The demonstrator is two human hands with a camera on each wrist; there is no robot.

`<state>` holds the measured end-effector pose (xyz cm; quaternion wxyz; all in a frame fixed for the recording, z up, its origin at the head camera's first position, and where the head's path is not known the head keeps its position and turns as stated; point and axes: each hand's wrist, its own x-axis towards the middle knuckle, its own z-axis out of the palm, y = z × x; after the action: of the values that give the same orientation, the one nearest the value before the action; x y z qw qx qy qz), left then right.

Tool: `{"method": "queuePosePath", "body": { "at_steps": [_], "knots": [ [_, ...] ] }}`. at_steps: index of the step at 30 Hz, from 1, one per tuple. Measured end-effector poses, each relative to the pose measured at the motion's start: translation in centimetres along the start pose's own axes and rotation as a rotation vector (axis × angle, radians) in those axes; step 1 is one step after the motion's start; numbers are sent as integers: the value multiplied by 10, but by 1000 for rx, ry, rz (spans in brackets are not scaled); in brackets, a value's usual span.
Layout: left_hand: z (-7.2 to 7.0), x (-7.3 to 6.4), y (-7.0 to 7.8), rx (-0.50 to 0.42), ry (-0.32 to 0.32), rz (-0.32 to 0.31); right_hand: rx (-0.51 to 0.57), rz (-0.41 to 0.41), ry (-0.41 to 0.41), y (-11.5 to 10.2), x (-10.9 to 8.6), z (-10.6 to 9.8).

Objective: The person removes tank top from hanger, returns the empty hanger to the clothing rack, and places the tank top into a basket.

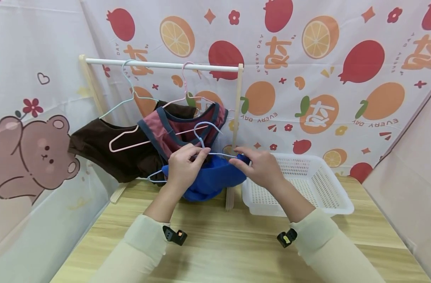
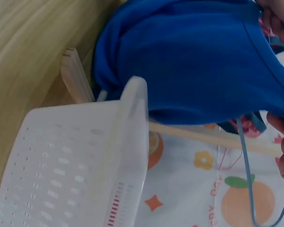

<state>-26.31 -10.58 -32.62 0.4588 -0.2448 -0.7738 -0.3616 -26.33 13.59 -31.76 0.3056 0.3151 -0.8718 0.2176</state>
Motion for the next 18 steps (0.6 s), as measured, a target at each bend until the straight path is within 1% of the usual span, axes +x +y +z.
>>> {"method": "queuePosePath", "body": {
  "at_steps": [4, 7, 13, 18],
  "knots": [
    [3, -1, 5, 13, -37, 23, -92, -84, -26, -6, -2, 6],
    [5, -2, 7, 51, -56, 53, -143, -115, -54, -8, -5, 11],
    [6, -4, 8, 106, -101, 125, -198, -99, -101, -7, -11, 17],
    [5, -6, 8, 121, -142, 161, -210, -110, -102, -3, -18, 20]
  ]
}}
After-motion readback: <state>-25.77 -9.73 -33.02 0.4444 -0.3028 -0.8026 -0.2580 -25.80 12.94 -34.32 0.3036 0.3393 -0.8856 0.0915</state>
